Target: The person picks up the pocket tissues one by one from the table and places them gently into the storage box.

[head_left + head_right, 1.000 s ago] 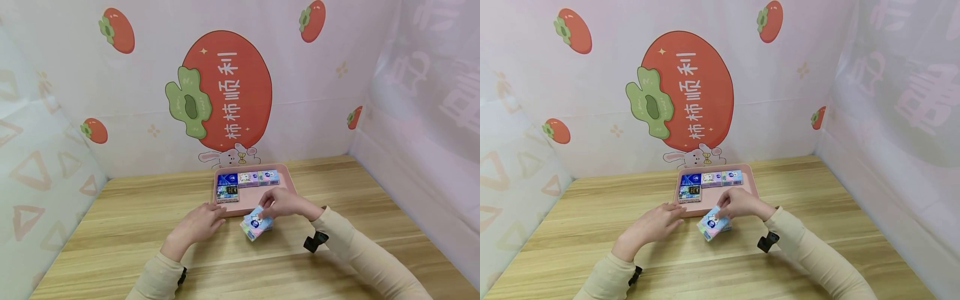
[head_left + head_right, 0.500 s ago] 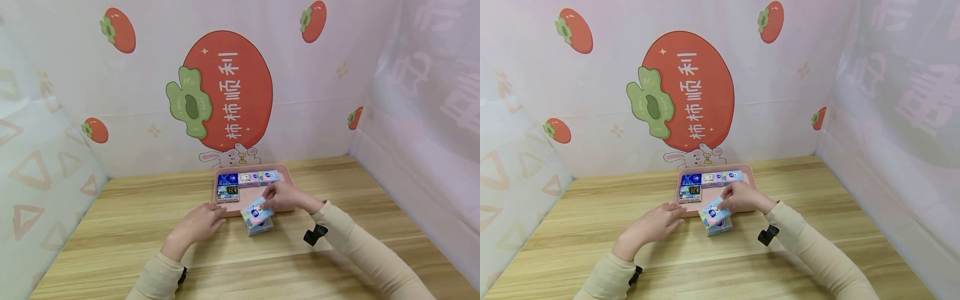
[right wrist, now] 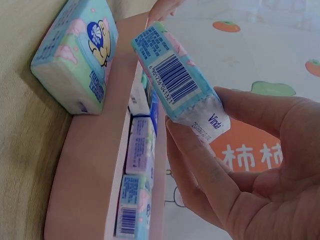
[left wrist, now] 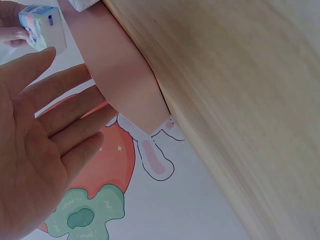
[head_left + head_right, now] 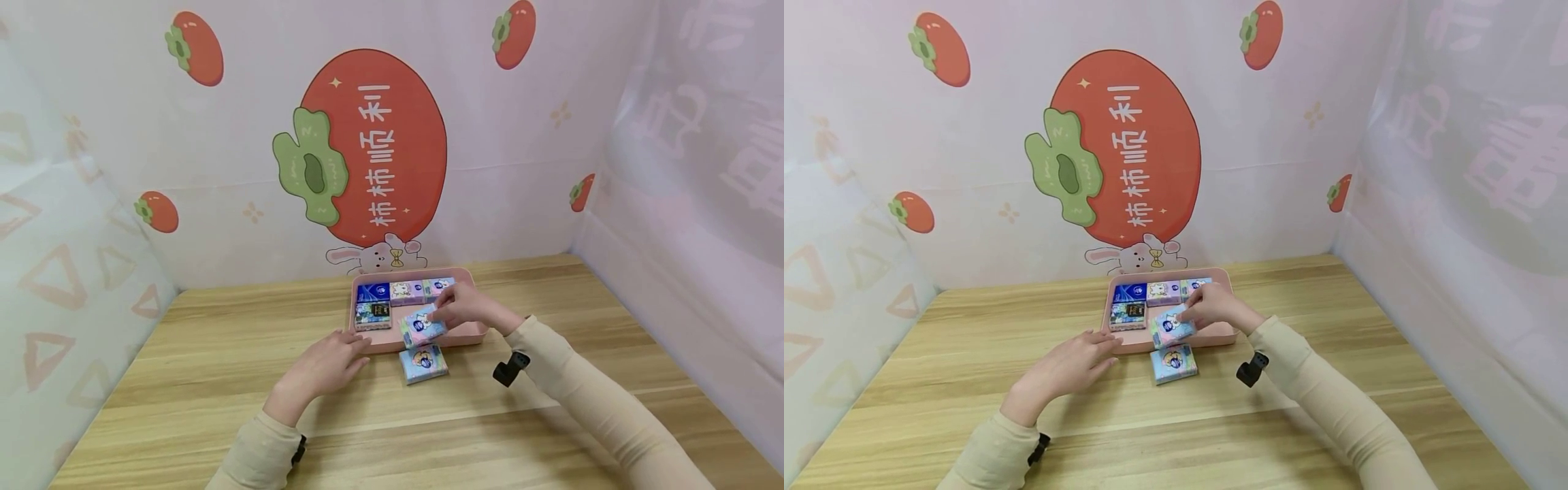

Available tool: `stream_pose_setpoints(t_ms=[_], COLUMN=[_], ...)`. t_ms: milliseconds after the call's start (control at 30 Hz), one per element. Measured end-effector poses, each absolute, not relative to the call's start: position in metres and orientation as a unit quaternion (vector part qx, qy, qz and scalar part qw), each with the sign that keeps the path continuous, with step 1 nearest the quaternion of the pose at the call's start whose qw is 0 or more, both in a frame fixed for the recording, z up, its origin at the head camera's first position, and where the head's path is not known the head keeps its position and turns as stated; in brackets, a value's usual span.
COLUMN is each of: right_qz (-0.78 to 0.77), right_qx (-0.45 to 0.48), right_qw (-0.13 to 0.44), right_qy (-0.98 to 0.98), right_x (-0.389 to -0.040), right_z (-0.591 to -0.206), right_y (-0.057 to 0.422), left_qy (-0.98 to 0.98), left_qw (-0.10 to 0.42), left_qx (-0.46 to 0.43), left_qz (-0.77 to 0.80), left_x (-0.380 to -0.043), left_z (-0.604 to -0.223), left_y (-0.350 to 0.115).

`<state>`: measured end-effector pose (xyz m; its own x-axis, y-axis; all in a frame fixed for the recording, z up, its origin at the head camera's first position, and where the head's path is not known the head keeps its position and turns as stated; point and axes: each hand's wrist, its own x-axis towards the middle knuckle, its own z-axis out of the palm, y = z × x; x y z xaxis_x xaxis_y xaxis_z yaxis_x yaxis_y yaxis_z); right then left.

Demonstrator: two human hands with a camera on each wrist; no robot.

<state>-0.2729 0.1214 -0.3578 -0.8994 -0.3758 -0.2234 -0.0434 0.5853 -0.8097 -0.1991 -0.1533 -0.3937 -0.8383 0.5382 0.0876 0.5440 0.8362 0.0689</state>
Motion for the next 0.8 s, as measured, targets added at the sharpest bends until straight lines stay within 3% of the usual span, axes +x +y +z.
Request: stream_pose_setpoints(t_ms=[800], right_qz=[-0.425], right_qx=[-0.052], right_qw=[0.176], right_qy=[0.886], right_x=[-0.307], right_z=[-0.362], right_y=[0.114], left_qy=[-0.96], left_qw=[0.026], left_qx=[-0.275], left_qz=[-0.041], left_x=[-0.198], left_z=[-0.391], left_y=[-0.152])
